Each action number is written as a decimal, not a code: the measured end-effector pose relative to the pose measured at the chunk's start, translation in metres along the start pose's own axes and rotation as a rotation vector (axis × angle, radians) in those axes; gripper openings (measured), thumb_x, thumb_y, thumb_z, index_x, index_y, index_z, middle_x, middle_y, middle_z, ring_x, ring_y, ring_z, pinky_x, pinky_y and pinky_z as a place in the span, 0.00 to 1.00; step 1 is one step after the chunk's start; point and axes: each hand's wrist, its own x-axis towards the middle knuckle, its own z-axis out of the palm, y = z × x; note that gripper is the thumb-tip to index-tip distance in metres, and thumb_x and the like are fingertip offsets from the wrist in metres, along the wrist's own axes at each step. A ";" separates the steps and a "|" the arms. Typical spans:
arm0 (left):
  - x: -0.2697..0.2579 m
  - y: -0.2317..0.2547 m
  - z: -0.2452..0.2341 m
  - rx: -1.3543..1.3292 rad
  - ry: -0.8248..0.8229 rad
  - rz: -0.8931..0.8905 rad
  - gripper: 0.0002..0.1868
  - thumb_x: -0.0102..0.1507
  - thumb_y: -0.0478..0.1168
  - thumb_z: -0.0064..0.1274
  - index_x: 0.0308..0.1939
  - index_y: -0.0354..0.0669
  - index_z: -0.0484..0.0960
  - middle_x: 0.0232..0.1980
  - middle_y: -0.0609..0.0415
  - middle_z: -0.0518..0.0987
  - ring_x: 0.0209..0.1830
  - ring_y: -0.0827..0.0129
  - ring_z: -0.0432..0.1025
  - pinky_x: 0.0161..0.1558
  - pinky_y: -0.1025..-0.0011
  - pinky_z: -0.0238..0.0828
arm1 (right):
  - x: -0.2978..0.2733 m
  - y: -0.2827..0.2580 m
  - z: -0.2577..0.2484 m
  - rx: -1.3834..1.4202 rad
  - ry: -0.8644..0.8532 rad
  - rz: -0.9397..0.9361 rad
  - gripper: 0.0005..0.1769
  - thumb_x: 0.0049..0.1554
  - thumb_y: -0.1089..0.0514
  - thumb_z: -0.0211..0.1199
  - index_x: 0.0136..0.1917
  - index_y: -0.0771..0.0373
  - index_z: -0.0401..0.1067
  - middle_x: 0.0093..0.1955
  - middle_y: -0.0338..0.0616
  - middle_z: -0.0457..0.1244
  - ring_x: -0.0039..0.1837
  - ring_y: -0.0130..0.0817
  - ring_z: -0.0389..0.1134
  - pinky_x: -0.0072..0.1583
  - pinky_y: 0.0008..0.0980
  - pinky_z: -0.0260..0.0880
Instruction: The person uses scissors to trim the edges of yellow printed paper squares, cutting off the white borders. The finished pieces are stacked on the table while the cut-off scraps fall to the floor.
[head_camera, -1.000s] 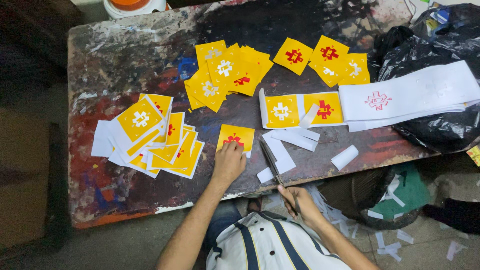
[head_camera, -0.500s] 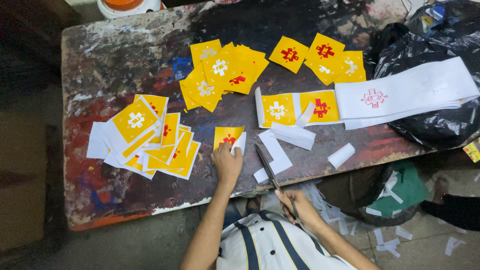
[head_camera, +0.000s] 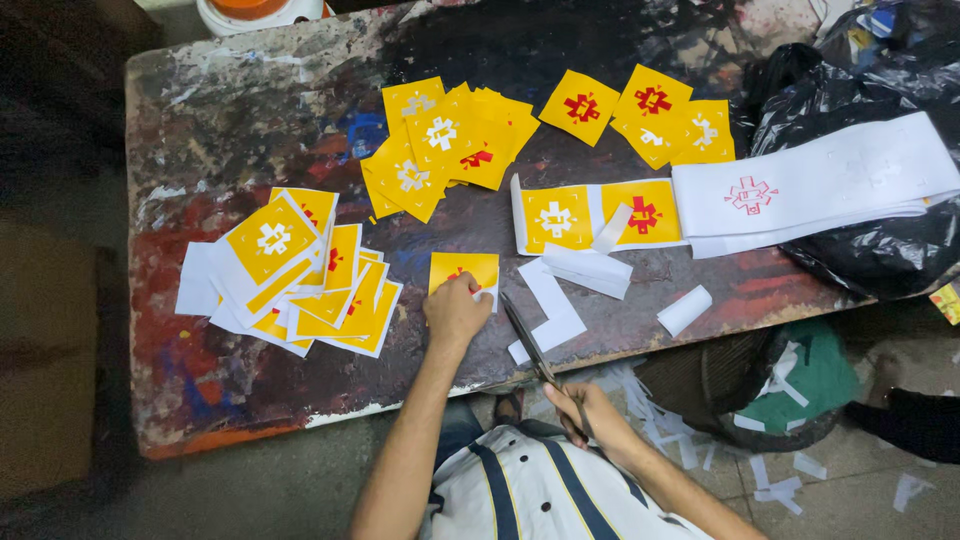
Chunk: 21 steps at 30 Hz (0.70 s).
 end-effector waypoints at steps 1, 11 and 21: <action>0.002 0.002 0.001 0.032 0.000 0.014 0.14 0.54 0.49 0.63 0.34 0.43 0.83 0.34 0.44 0.84 0.38 0.47 0.79 0.41 0.48 0.73 | 0.000 0.000 0.000 0.018 0.003 0.007 0.29 0.60 0.37 0.61 0.31 0.62 0.64 0.20 0.37 0.55 0.20 0.25 0.55 0.26 0.27 0.50; -0.010 -0.027 0.021 -0.142 0.246 0.102 0.11 0.63 0.44 0.56 0.30 0.42 0.80 0.28 0.48 0.82 0.29 0.51 0.78 0.40 0.53 0.71 | 0.001 0.005 0.005 -0.035 0.017 0.043 0.29 0.59 0.36 0.63 0.32 0.61 0.63 0.21 0.37 0.56 0.20 0.25 0.54 0.26 0.27 0.49; -0.032 -0.005 0.046 -0.363 0.519 -0.130 0.10 0.63 0.44 0.58 0.33 0.42 0.82 0.30 0.53 0.84 0.29 0.57 0.76 0.43 0.58 0.67 | 0.002 -0.002 0.010 -0.086 0.012 0.054 0.29 0.59 0.35 0.61 0.32 0.61 0.64 0.21 0.38 0.57 0.22 0.26 0.57 0.27 0.28 0.53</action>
